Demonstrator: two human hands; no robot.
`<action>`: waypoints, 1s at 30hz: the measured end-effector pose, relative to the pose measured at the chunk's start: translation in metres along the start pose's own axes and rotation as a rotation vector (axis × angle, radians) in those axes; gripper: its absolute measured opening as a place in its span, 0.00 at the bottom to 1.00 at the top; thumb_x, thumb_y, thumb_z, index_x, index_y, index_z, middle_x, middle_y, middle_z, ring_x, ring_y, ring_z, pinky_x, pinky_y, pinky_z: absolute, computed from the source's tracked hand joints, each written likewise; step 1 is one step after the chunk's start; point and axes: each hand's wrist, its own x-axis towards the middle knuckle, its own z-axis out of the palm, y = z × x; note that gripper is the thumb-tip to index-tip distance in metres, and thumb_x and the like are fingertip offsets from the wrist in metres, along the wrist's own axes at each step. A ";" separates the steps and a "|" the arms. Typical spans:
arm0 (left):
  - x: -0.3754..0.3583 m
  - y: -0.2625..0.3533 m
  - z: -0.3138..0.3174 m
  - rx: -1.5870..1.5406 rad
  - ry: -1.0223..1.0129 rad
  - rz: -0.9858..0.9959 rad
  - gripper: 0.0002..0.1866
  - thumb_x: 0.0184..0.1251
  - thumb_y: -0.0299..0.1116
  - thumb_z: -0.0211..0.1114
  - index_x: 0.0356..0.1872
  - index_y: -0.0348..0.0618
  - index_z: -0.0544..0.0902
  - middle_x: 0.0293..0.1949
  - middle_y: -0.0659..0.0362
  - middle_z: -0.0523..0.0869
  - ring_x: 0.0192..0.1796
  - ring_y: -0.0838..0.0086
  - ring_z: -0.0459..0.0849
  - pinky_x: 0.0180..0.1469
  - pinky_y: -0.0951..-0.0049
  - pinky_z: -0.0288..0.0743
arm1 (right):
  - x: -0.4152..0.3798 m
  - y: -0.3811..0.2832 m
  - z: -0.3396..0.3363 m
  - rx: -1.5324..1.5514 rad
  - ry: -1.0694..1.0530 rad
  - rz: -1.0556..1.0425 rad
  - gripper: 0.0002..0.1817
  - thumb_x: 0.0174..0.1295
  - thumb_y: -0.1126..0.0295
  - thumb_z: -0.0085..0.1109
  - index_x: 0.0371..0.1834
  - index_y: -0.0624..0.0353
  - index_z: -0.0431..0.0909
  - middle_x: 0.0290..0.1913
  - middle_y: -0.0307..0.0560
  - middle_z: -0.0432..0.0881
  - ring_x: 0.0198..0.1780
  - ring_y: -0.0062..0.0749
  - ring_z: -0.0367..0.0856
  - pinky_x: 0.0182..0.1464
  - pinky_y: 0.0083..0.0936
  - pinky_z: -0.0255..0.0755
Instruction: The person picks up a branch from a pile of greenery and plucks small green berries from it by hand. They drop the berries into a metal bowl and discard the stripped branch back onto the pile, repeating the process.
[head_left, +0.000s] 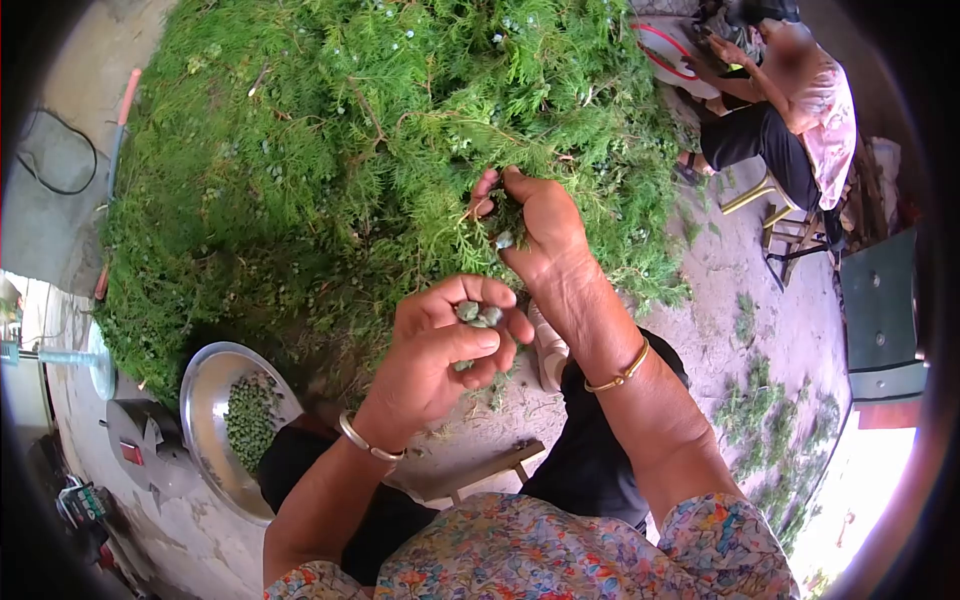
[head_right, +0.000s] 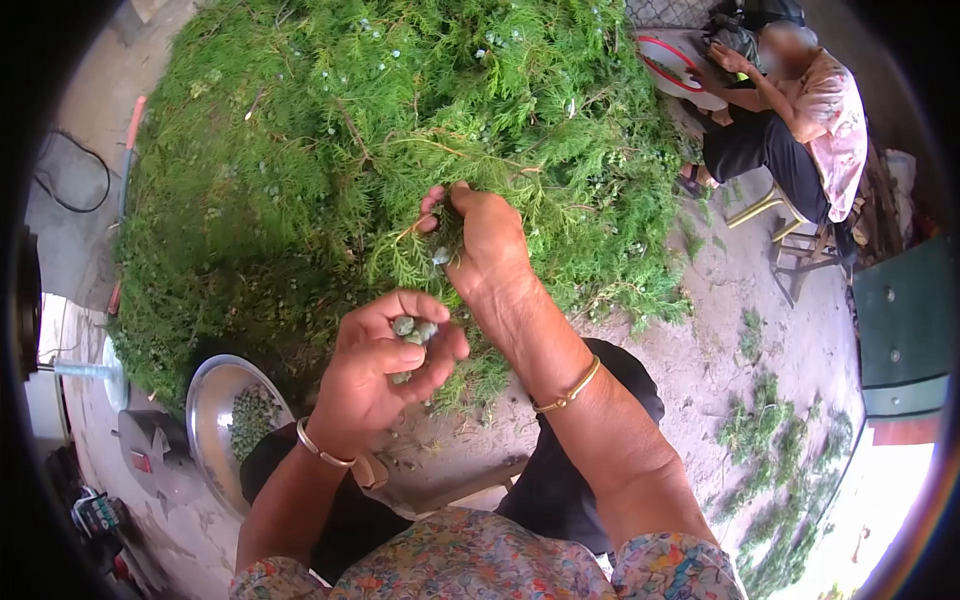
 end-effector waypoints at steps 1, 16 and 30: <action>0.001 -0.001 0.001 -0.007 0.059 0.006 0.06 0.60 0.28 0.62 0.33 0.34 0.78 0.31 0.53 0.83 0.23 0.80 0.76 0.19 0.85 0.59 | 0.001 0.001 -0.001 -0.005 -0.020 0.008 0.03 0.67 0.78 0.37 0.40 0.65 0.59 0.39 0.52 0.69 0.34 0.34 0.71 0.31 0.26 0.70; 0.014 -0.012 -0.015 0.013 0.303 -0.024 0.12 0.59 0.37 0.67 0.31 0.38 0.79 0.25 0.55 0.81 0.21 0.78 0.74 0.19 0.82 0.61 | -0.028 0.023 0.022 -0.528 0.012 -0.189 0.10 0.66 0.72 0.48 0.29 0.67 0.72 0.26 0.46 0.77 0.25 0.27 0.73 0.26 0.22 0.71; 0.005 -0.025 -0.003 0.211 0.353 0.162 0.11 0.61 0.33 0.63 0.29 0.33 0.80 0.24 0.54 0.82 0.21 0.80 0.74 0.19 0.83 0.59 | -0.026 0.016 0.013 -0.376 0.073 -0.086 0.09 0.67 0.74 0.45 0.30 0.69 0.69 0.28 0.48 0.73 0.27 0.29 0.71 0.25 0.22 0.68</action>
